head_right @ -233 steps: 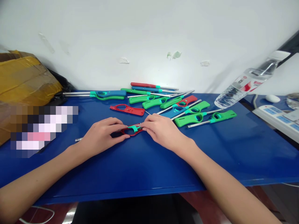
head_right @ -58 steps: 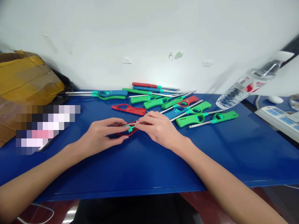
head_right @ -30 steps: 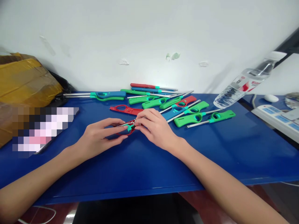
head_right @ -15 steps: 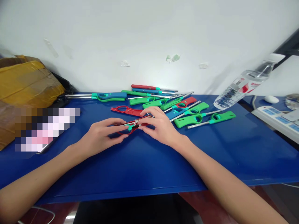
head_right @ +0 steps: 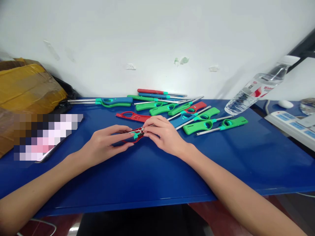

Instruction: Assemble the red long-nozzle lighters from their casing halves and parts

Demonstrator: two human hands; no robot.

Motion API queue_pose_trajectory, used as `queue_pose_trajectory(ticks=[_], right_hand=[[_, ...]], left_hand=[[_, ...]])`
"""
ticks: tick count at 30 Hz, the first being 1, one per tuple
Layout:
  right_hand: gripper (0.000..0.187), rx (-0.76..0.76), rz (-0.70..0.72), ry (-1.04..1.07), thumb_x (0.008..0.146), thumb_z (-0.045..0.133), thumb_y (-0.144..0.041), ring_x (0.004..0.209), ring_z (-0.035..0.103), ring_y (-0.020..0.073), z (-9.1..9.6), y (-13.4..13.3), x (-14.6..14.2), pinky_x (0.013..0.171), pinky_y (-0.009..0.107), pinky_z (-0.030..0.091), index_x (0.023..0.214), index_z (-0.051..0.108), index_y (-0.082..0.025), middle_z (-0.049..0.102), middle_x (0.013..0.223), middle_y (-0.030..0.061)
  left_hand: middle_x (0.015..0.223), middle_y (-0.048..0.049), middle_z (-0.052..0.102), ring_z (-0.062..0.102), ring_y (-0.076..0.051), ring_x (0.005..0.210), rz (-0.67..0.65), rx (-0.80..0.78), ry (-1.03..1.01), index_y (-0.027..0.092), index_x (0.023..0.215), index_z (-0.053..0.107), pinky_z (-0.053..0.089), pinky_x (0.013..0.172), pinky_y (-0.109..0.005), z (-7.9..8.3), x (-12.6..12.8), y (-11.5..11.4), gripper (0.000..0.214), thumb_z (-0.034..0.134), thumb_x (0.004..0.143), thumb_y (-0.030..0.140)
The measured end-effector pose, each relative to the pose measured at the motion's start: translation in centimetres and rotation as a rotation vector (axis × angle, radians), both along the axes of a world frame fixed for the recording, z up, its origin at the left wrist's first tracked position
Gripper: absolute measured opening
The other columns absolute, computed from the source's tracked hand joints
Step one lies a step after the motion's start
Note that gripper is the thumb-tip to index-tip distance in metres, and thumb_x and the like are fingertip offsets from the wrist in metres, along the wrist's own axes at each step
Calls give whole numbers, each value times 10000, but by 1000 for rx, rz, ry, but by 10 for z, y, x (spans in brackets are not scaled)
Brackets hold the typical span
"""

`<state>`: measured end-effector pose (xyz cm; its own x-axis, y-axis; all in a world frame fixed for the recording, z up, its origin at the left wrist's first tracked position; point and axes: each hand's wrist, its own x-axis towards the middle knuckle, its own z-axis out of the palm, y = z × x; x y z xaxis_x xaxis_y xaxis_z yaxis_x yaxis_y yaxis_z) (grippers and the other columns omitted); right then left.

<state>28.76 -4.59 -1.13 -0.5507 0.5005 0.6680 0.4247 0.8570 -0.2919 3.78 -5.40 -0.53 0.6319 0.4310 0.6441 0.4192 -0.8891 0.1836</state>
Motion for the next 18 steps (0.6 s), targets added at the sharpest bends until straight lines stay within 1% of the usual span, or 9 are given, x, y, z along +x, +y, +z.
queue_pose_trajectory(ticks=[3, 5, 6, 8, 9, 12, 14, 16, 18], right_hand=[[129, 67, -11, -6, 902, 623, -184, 1011, 615, 237, 0, 0, 1, 873, 453, 540, 946, 725, -249, 701, 990, 65], [109, 82, -26, 1, 890, 644, -192, 1003, 615, 231, 1, 0, 1, 866, 444, 540, 909, 734, -251, 692, 979, 63], [93, 72, -42, 14, 883, 657, -199, 1009, 613, 230, 1, 0, 2, 872, 441, 538, 896, 734, -249, 682, 988, 64], [79, 5, -104, 44, 851, 700, -225, 1058, 600, 239, 3, 0, 2, 905, 446, 526, 922, 726, -247, 656, 1056, 72], [138, -44, -146, 56, 825, 730, -245, 1097, 588, 250, 4, 0, 2, 931, 459, 515, 962, 715, -249, 638, 1104, 78], [420, -177, -269, 71, 732, 808, -323, 1213, 528, 295, 4, -1, 2, 1024, 525, 448, 1112, 644, -254, 576, 1239, 101], [508, -229, -337, 114, 691, 832, -365, 1245, 503, 313, 1, -1, 0, 1057, 553, 408, 1126, 601, -242, 556, 1272, 112], [562, -305, -401, 222, 671, 840, -396, 1233, 519, 313, -2, -2, -2, 1051, 546, 416, 1127, 558, -227, 555, 1278, 123], [670, -446, -392, 356, 655, 846, -410, 1174, 575, 290, -4, -2, -3, 1006, 504, 471, 1198, 499, -229, 551, 1307, 131]], left_hand=[[1048, -94, 693, 692, -156, 872, 1, 14, 17, 171, 1051, 704, 595, 785, -265, 0, -1, 0, 176, 628, 910, 245], [1057, -99, 687, 689, -161, 880, 2, 27, 28, 170, 1057, 700, 593, 787, -270, -1, -1, 0, 179, 630, 909, 241], [1066, -100, 683, 688, -164, 890, 6, 33, 32, 173, 1060, 696, 591, 795, -274, -1, -2, 1, 179, 629, 909, 241], [1086, -100, 674, 682, -169, 913, 13, 51, 45, 181, 1065, 686, 586, 814, -282, -1, -3, 1, 175, 624, 912, 238], [1092, -101, 671, 678, -171, 923, 14, 62, 55, 183, 1065, 681, 583, 822, -286, -1, -3, 2, 171, 620, 914, 235], [1098, -107, 664, 669, -180, 945, 6, 102, 86, 180, 1070, 664, 576, 834, -297, -2, -5, 4, 168, 616, 914, 220], [1105, -112, 660, 665, -185, 952, 11, 131, 88, 178, 1085, 654, 575, 831, -300, -4, -6, 5, 181, 621, 910, 214], [1117, -119, 653, 661, -189, 958, 34, 160, 82, 176, 1110, 643, 575, 825, -303, -6, -6, 6, 207, 628, 905, 206], [1127, -125, 646, 656, -192, 964, 47, 179, 76, 171, 1133, 633, 576, 821, -308, -7, -6, 6, 233, 635, 901, 200]])
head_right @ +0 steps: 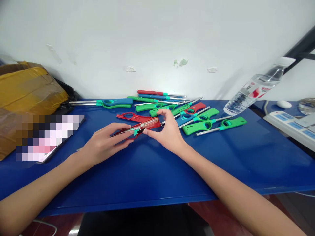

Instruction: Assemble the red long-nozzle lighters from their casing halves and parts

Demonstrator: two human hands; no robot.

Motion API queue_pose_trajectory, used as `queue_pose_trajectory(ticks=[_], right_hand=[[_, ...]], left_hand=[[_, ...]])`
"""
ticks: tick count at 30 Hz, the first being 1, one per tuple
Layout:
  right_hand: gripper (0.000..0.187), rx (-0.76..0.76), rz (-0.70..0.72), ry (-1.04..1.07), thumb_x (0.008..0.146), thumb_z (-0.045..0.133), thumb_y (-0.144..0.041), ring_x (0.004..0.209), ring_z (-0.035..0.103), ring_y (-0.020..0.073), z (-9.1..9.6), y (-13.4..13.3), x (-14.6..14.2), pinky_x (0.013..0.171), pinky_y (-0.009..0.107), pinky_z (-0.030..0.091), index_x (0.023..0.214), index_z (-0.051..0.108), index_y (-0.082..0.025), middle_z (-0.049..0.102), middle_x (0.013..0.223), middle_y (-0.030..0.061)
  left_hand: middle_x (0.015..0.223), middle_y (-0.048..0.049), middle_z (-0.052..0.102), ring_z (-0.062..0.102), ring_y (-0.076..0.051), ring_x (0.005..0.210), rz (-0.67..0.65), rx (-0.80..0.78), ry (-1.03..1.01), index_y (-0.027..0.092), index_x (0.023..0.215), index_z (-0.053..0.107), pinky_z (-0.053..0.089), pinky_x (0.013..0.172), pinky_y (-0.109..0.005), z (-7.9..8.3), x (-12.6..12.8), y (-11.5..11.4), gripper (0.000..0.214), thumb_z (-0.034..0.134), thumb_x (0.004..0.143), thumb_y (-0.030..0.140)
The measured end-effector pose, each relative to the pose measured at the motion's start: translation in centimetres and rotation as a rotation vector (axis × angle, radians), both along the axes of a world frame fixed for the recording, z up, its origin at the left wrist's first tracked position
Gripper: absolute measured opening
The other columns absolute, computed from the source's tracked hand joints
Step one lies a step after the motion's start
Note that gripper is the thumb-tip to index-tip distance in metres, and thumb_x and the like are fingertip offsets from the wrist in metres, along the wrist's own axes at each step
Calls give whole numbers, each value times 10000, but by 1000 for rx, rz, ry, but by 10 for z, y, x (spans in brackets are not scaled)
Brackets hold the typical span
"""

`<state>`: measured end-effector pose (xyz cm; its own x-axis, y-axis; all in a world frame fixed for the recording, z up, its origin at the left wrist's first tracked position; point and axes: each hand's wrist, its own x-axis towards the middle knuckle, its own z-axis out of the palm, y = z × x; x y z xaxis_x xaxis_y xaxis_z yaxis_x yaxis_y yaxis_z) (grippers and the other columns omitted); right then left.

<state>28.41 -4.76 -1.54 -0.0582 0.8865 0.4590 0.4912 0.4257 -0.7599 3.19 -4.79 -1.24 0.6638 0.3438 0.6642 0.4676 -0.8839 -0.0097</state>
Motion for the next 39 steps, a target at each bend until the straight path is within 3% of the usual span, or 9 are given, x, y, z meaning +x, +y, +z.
queue_pose_trajectory(ticks=[3, 5, 7, 10, 15, 21, 28, 31, 39], right_hand=[[732, -240, 219, 202, 663, 842, -380, 1004, 672, 234, 1, 3, 1, 907, 426, 546, 1278, 473, -235, 617, 1259, 114], [615, -380, 372, 274, 685, 829, -343, 910, 695, 208, 3, 5, 2, 867, 390, 559, 1217, 549, -212, 698, 1101, 81], [506, -451, 440, 327, 703, 815, -312, 863, 696, 188, 7, 6, 3, 845, 363, 558, 1148, 603, -196, 730, 982, 52], [469, -476, 452, 368, 711, 804, -278, 774, 684, 156, 11, 6, 3, 779, 331, 563, 1134, 617, -202, 736, 932, 26], [580, -484, 382, 343, 636, 844, -225, 687, 666, 146, 15, 2, 1, 684, 302, 564, 1168, 613, -211, 722, 825, 0], [369, -552, 343, 318, 615, 855, -260, 587, 632, 124, 15, 2, 0, 597, 281, 544, 932, 703, -149, 720, 721, 14], [332, -627, 298, 229, 650, 835, -293, 593, 652, 135, 9, 5, -2, 581, 273, 552, 913, 686, -156, 731, 713, 31], [309, -577, 280, 143, 677, 821, -323, 581, 640, 137, 8, 7, -2, 567, 271, 529, 910, 701, -160, 725, 706, 24], [218, -147, 289, -226, 807, 736, -410, 767, 667, 199, -1, 8, 5, 707, 326, 518, 929, 766, -232, 751, 871, 30]], left_hand=[[1134, -127, 641, 653, -191, 969, -34, 3, -2, 165, 1141, 626, 577, 825, -313, 0, 0, 1, 246, 644, 898, 198], [1130, -124, 641, 654, -189, 967, -62, -4, 1, 166, 1141, 624, 578, 829, -314, 1, -1, 2, 247, 648, 897, 195], [1127, -128, 642, 655, -193, 973, -75, -7, -5, 163, 1139, 626, 580, 836, -322, 2, -2, 3, 250, 654, 892, 189], [1131, -144, 643, 656, -209, 992, -94, -3, -15, 150, 1135, 626, 581, 842, -337, 3, -3, 4, 254, 663, 884, 176], [1141, -161, 641, 648, -223, 1017, -130, -10, 20, 137, 1146, 617, 581, 841, -349, 7, -4, 3, 265, 659, 885, 160], [1140, -157, 650, 654, -220, 1010, -133, -10, 49, 137, 1147, 626, 579, 847, -348, 4, -4, 6, 245, 631, 905, 172], [1164, -123, 655, 666, -220, 1024, -104, -122, 83, 165, 1109, 671, 577, 863, -340, -5, -2, 17, 200, 590, 927, 181], [1170, -108, 661, 674, -206, 1009, -113, -226, 69, 169, 1121, 679, 575, 866, -319, -6, -1, 20, 215, 599, 924, 201], [1215, -92, 641, 649, -199, 1057, -141, -423, 129, 200, 1163, 693, 549, 907, -316, -2, -4, 21, 251, 580, 941, 232]])
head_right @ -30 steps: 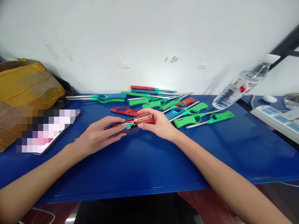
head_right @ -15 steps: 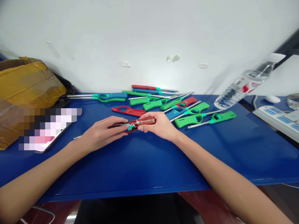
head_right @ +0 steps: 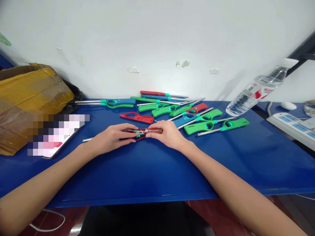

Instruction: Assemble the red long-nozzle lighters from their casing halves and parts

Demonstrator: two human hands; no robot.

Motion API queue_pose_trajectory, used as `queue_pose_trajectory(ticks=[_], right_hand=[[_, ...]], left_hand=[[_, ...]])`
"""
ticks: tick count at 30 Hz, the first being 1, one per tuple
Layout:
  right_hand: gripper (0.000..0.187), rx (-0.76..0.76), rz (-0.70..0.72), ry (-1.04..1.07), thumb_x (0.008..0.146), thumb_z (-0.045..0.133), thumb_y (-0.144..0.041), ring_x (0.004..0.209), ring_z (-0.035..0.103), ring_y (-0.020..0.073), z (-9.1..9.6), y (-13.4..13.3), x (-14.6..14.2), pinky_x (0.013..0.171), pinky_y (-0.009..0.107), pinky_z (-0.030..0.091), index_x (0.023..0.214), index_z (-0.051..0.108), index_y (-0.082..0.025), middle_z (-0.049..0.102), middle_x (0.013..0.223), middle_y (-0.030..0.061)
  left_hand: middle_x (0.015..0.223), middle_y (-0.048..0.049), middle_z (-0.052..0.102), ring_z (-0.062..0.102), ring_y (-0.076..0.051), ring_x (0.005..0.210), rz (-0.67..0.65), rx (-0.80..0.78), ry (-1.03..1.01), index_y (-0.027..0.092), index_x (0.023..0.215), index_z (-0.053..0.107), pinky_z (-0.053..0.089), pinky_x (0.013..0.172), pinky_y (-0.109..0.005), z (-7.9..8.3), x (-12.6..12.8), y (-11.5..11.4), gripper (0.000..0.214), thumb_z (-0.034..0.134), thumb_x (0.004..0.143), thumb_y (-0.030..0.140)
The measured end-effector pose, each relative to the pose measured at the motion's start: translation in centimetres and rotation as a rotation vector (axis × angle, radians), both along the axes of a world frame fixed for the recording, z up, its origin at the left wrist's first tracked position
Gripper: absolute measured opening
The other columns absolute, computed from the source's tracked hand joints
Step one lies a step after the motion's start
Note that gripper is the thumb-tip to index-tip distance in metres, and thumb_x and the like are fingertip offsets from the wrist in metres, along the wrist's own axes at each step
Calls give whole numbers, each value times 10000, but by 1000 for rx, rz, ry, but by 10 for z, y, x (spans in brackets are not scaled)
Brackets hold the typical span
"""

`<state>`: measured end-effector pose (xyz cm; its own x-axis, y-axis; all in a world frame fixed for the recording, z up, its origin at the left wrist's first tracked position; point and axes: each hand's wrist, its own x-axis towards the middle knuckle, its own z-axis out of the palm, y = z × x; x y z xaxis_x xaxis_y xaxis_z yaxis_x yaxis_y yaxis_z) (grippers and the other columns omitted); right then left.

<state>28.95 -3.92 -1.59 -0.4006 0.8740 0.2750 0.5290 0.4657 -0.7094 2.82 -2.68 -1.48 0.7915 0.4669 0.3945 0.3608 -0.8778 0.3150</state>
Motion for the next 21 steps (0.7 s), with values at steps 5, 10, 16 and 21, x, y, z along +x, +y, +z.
queue_pose_trajectory(ticks=[5, 10, 16, 21], right_hand=[[206, 188, 38, -154, 846, 708, -384, 892, 640, 221, -5, 1, 1, 798, 375, 530, 983, 765, -241, 696, 986, 72], [116, 370, 42, -97, 865, 690, -304, 919, 622, 214, -6, -1, -1, 807, 365, 540, 921, 749, -221, 668, 982, 73], [106, 368, 131, -202, 919, 608, -254, 880, 592, 213, -2, -2, -2, 785, 372, 518, 911, 703, -209, 683, 938, 68], [94, 332, 108, -257, 947, 547, -237, 923, 575, 228, 1, -3, -4, 828, 384, 502, 921, 632, -208, 659, 954, 78]], left_hand=[[1229, -78, 646, 609, -218, 1120, 13, -75, 48, 225, 1221, 674, 511, 980, -370, 3, -1, 0, 297, 579, 941, 238], [1162, -48, 696, 646, -208, 1041, 108, -115, 8, 263, 1158, 714, 539, 891, -340, 1, 2, -1, 258, 594, 930, 270], [948, -35, 757, 695, -186, 852, 191, -120, -136, 226, 969, 766, 556, 714, -267, 0, 15, -2, 147, 697, 848, 273], [945, -35, 758, 700, -180, 828, 212, -83, -132, 225, 967, 766, 557, 721, -269, 1, 20, -3, 142, 681, 854, 239]])
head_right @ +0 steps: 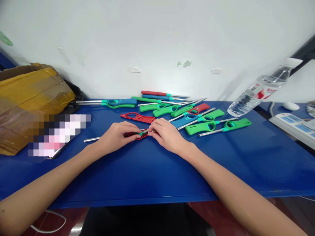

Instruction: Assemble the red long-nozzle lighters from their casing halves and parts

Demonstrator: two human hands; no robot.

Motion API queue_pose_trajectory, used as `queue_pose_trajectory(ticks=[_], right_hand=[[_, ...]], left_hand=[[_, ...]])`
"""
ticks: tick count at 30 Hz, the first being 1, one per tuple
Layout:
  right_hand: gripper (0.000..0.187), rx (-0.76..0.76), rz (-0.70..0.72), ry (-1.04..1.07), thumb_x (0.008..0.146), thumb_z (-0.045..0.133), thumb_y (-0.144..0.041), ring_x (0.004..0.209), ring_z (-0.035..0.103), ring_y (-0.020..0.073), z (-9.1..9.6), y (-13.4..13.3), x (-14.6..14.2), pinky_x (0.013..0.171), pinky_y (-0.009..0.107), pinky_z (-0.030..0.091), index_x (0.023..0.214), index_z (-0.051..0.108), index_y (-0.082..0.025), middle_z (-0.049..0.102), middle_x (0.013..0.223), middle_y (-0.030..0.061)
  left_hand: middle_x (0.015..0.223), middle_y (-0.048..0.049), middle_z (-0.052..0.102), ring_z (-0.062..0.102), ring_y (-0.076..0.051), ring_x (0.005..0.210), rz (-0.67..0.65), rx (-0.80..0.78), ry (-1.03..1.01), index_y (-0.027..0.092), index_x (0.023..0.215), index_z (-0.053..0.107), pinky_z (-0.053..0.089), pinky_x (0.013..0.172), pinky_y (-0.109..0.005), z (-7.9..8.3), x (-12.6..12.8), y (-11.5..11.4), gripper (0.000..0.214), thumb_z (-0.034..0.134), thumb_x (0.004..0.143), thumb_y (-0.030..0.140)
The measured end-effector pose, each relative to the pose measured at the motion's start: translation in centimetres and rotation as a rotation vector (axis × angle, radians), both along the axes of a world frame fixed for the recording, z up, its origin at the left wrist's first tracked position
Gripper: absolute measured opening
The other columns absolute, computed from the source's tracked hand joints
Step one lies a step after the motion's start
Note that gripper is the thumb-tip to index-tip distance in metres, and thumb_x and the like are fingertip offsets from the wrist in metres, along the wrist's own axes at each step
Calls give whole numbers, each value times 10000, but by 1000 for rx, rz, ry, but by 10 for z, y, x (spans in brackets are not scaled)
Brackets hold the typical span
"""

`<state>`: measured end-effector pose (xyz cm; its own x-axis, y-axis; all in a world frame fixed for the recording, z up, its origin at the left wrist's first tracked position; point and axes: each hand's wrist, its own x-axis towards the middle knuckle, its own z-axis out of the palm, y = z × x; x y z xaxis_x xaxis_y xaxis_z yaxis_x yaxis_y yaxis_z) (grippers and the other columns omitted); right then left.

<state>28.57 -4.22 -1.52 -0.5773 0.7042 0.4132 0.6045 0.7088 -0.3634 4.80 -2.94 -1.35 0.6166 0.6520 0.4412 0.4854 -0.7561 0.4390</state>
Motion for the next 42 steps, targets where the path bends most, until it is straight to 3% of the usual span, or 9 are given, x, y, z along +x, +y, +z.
queue_pose_trajectory(ticks=[14, 21, 27, 42], right_hand=[[97, -22, 41, -23, 973, 474, -217, 1023, 545, 239, 0, 1, -3, 911, 419, 489, 927, 558, -205, 594, 1056, 106], [98, -33, 31, 48, 949, 531, -247, 1002, 570, 233, -1, 2, 0, 858, 393, 514, 986, 616, -215, 627, 1040, 94], [75, -2, 54, 56, 895, 632, -264, 1005, 587, 237, 0, 4, 2, 869, 397, 515, 920, 685, -217, 649, 1046, 86], [145, 2, 45, 124, 943, 560, -258, 960, 606, 228, -3, 3, -4, 853, 402, 523, 908, 694, -214, 677, 1009, 86]], left_hand=[[931, -41, 756, 693, -176, 812, 43, 32, -58, 220, 966, 773, 564, 704, -275, -8, 0, -3, 150, 682, 847, 232], [914, -40, 755, 684, -170, 796, 46, 16, -60, 217, 963, 770, 556, 676, -255, -7, -1, -3, 153, 668, 855, 253], [902, -38, 758, 686, -173, 790, 55, 11, -91, 217, 939, 774, 562, 675, -256, -8, 0, -5, 145, 675, 839, 251], [951, -43, 761, 685, -180, 839, 41, 50, -69, 211, 982, 751, 566, 695, -270, -10, -3, -4, 159, 635, 885, 258]])
